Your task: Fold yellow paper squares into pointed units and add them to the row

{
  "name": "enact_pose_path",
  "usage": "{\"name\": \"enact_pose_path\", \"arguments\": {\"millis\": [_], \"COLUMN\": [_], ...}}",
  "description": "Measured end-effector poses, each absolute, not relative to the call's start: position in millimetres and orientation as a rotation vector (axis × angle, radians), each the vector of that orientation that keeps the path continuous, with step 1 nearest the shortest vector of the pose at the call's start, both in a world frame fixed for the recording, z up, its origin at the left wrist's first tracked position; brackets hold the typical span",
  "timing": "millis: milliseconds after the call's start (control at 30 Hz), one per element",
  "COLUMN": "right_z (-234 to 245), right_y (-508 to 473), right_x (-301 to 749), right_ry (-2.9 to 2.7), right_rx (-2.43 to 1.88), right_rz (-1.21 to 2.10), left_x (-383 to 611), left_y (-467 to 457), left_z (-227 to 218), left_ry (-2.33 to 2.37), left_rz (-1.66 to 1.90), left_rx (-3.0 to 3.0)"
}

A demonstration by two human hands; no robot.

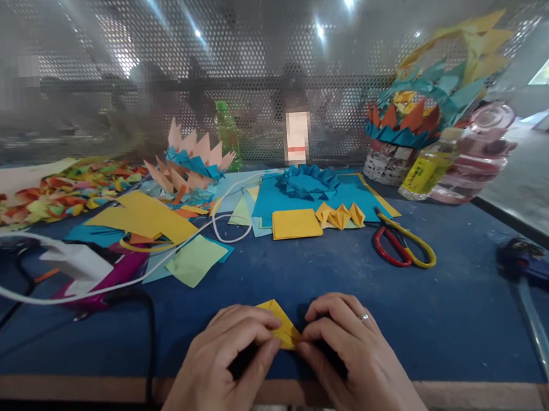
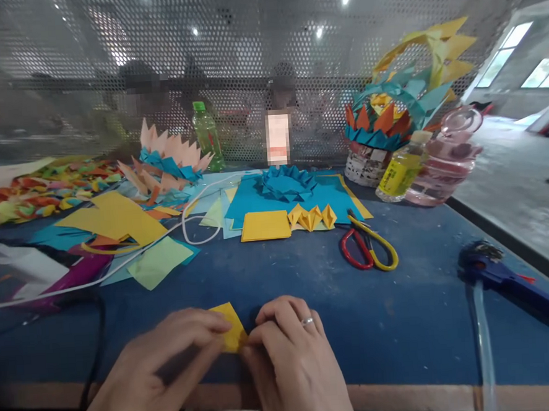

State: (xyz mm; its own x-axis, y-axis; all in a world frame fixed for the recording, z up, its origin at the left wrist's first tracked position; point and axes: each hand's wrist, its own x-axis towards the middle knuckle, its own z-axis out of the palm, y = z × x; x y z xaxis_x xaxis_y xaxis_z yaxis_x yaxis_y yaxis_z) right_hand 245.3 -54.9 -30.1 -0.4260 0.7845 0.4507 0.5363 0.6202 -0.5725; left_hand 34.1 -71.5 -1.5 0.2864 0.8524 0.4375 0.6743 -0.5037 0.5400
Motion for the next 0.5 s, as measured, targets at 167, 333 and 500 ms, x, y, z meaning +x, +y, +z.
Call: {"name": "enact_pose_path", "arguments": {"millis": [167, 333, 500], "right_z": [-33.2, -35.2, -36.6], "right_y": [-54.0, -53.9, -55.9], "right_x": [246.8, 245.4, 242.7], "right_ry": [-2.154, -2.156, -2.129], "right_rx": [-1.045, -1.041, -1.076], "right_rz": [0.398, 0.34, 0.295], "left_x": [37.7, 42.4, 41.4], "left_y": [-72.2, -69.4, -70.3], "left_z": [-1.7, -1.7, -6.2], "left_ry": [1.493, 1.52, 1.542], "left_rz": [1.029, 0.973, 0.922], "left_rx": [2.272, 2.256, 2.272]}}
